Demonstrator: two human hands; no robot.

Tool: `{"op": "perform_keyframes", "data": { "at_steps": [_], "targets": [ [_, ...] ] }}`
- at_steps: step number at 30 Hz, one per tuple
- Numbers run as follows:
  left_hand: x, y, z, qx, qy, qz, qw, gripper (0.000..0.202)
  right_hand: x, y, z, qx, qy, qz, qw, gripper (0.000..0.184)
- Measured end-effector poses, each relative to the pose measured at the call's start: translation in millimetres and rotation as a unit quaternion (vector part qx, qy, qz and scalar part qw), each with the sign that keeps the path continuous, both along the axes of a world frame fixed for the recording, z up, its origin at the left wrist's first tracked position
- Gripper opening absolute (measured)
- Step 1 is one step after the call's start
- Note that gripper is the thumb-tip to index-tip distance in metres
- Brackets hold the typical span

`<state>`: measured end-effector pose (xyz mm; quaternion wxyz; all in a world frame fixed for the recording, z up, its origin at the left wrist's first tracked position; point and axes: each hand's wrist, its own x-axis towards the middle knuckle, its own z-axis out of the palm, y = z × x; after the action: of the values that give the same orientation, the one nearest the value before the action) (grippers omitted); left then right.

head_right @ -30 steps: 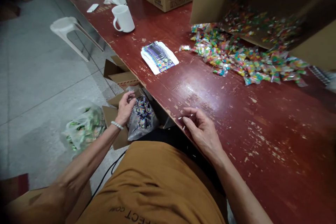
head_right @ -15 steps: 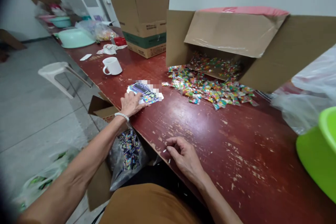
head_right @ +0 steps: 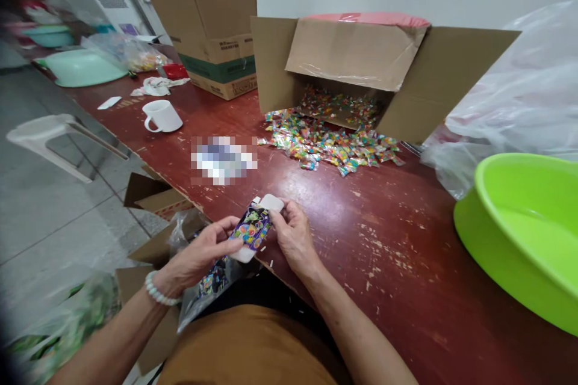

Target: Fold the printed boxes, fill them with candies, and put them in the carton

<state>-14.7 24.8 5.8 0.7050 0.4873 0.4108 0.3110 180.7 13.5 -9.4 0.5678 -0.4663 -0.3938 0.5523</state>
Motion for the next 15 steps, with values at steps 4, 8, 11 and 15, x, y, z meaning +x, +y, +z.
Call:
{"op": "perform_keyframes", "data": {
  "at_steps": [4,8,11,15],
  "targets": [
    [6,-16,10.6,-0.111,-0.158,-0.178,0.965,0.059,-4,-14,12.4,0.033,-0.017,0.097,0.995,0.023],
    [18,-18,7.3,-0.084,-0.166,-0.196,0.963,0.052,-4,-31,25.3,-0.008,0.023,0.199,0.98,0.045],
    [24,-21,6.9,-0.057,-0.154,-0.171,0.971,0.052,-3,-35,30.1,0.004,0.03,0.19,0.981,0.065],
    [25,-24,12.0,-0.039,-0.105,-0.108,0.988,0.041,-2,-36,28.4,0.028,0.027,0.144,0.989,0.06]
  ]
}}
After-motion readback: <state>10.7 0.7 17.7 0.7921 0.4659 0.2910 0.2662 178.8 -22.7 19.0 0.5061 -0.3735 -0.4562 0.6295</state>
